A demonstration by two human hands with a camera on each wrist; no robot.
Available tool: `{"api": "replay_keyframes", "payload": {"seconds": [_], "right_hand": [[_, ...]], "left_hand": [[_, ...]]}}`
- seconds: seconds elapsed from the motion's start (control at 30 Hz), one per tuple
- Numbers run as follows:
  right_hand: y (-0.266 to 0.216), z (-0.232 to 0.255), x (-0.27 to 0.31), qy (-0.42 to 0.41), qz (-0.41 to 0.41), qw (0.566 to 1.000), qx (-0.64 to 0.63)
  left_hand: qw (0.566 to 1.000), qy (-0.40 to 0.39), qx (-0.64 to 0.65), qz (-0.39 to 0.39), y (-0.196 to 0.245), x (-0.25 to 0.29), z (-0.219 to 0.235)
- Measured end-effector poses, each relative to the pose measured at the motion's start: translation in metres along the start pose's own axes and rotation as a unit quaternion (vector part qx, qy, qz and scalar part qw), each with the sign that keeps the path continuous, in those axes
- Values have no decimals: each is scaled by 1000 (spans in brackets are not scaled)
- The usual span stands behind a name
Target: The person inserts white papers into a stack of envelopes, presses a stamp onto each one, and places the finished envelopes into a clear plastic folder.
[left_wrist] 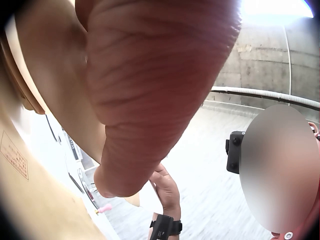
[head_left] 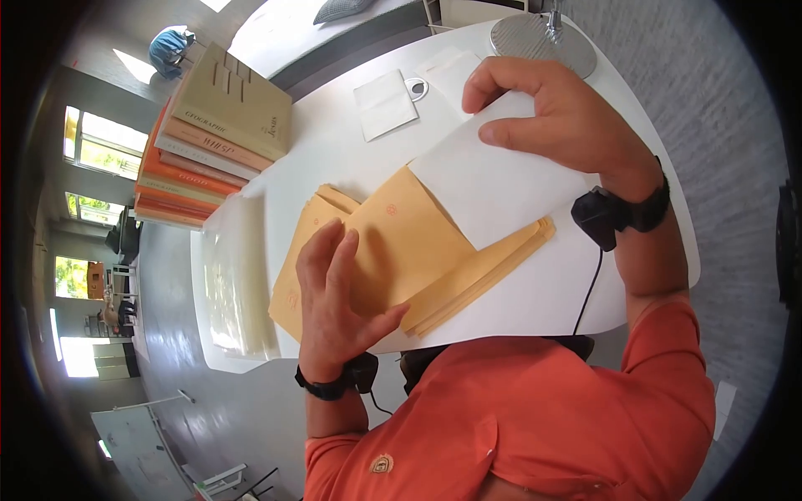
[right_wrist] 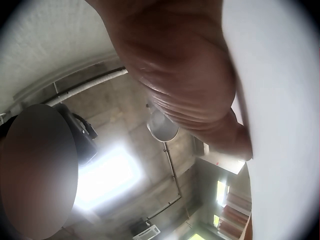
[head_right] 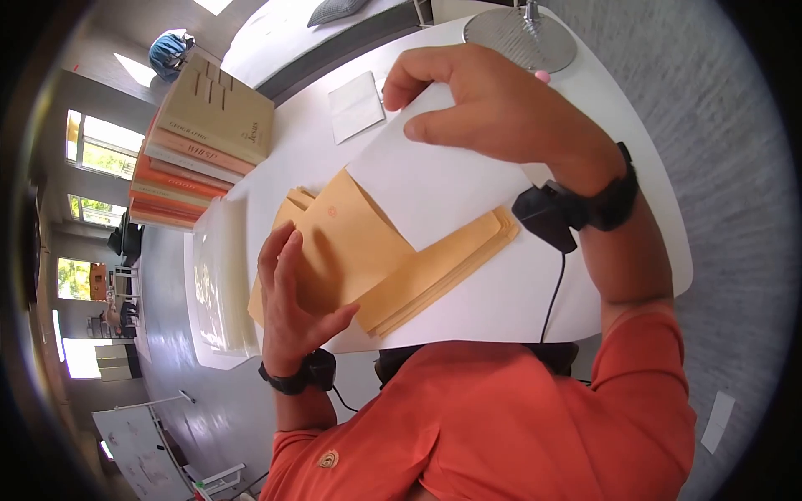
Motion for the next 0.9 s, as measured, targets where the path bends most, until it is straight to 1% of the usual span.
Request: {"api": "replay_keyframes", "payload": {"seconds": [0.03,0.1,0.13,0.17,0.2,0.27,0.3,0.33,0.4,0.43,0.5,0.63,0.7,0.73,0.8,0.9], "right_hand": [[2,-8,-2,-25,-6,1000,-9],[9,-24,-5,-22,-1,1000,-17],[9,-31,-5,-18,4,1000,-24],[8,-37,-5,-20,-16,999,-22],[8,-37,-5,-20,-16,999,-22],[22,-34,-5,5,-81,992,-94],[25,-30,-4,22,-97,987,-130],[26,-28,-4,20,-96,987,-130],[29,-32,-4,-17,-104,985,-136],[28,-35,-4,-17,-104,985,-136],[18,-41,-3,4,-84,994,-70],[16,-48,-4,11,-97,994,-45],[21,-47,-4,29,-95,990,-95],[22,-46,-5,29,-95,991,-95],[27,-39,-6,56,-102,983,-144],[31,-47,-6,38,-111,978,-175]], "left_hand": [[1000,-1,0,-1,1,-1,0],[1000,-18,-16,-7,5,-3,-3],[1000,-18,-16,-7,5,-3,-4],[1000,-10,-13,0,4,-4,-4],[1000,-1,-9,7,2,-3,-4],[1000,10,-5,19,-3,-2,-1],[999,23,-1,32,-6,-1,2],[999,24,-1,34,-7,0,4],[999,17,-13,47,-9,0,6],[999,17,-13,47,-9,0,5],[998,11,-20,54,-9,0,3],[999,7,-21,47,-9,-1,0],[999,8,-18,45,-11,0,-1],[999,8,-18,46,-12,0,-2],[999,22,-12,41,-12,0,0],[999,24,-7,45,-11,-1,0]]}}
Point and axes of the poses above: each hand's wrist, its own x-axis away from the middle knuckle, its own z-axis out of the back of the hand, y = z × x, the point moved 8 cm from there along -x, towards the middle knuckle, and after that the axes turned 4 degrees about -y, right-handed, at the moved point
